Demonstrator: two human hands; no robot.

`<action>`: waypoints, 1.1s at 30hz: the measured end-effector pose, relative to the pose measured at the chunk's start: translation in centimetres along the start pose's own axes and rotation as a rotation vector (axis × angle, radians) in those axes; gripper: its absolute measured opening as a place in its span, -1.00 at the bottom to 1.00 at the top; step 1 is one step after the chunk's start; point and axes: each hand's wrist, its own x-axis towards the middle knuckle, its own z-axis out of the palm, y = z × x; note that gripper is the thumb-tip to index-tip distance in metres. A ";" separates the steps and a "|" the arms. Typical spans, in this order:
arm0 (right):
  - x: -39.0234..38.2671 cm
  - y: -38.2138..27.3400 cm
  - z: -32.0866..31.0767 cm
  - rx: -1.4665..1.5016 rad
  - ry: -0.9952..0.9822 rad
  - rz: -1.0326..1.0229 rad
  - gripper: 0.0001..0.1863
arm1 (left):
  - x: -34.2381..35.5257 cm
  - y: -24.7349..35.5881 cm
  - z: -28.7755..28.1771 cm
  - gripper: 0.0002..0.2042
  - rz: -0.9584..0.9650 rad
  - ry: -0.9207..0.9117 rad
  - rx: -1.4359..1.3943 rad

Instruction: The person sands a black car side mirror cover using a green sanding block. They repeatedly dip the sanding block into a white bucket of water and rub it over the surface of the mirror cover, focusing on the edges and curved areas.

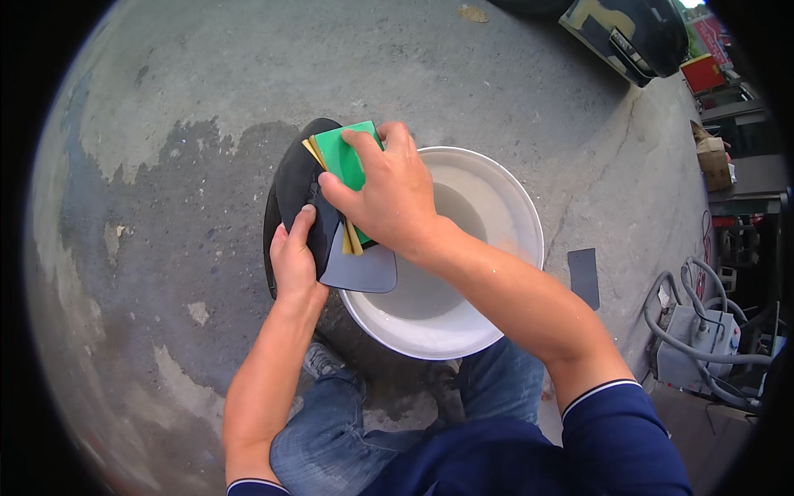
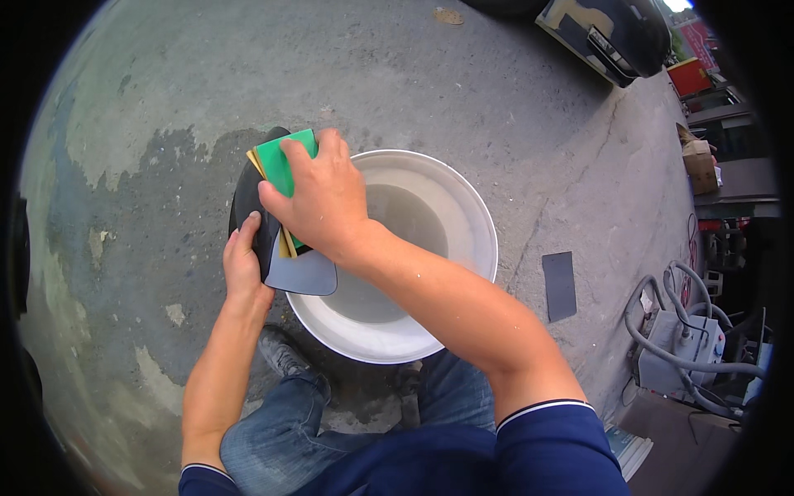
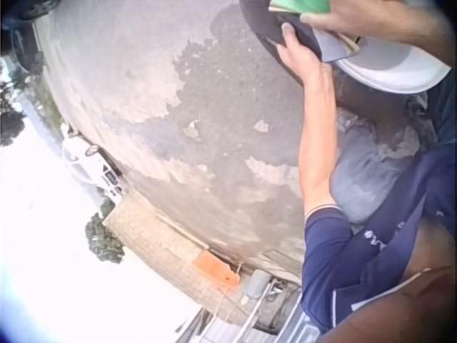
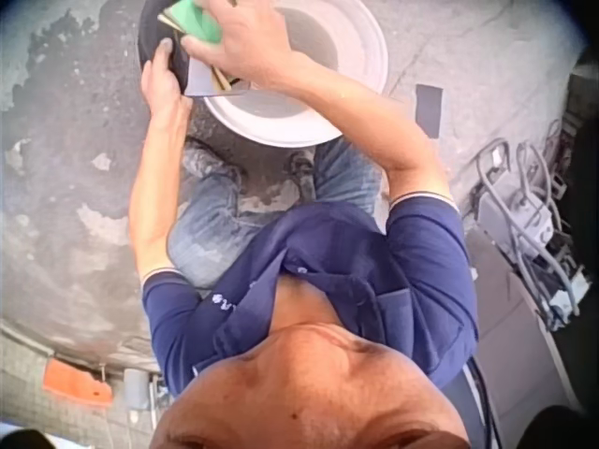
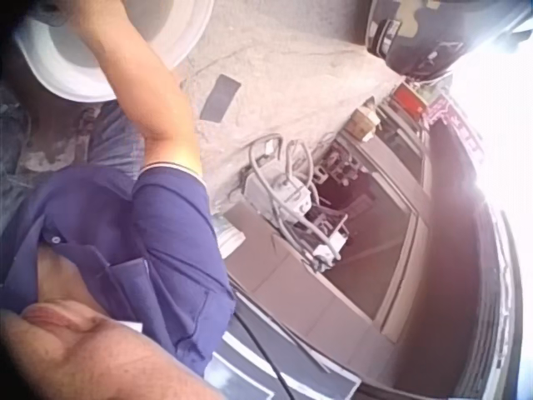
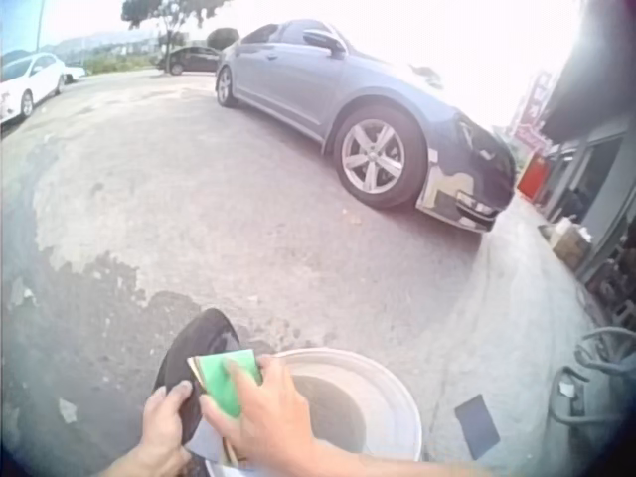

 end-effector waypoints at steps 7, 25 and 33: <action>-1.4 0.7 -2.2 0.014 -0.096 -0.003 -0.42 | -0.1 0.1 0.5 -0.81 -0.014 -0.006 0.045; -7.6 -0.2 -4.4 0.034 -0.115 -0.231 -0.35 | -0.3 0.6 0.5 -0.77 -0.034 -0.023 0.017; 0.9 -0.4 0.6 0.048 -0.086 0.053 -0.49 | -0.5 0.5 0.6 -0.82 -0.011 0.051 0.005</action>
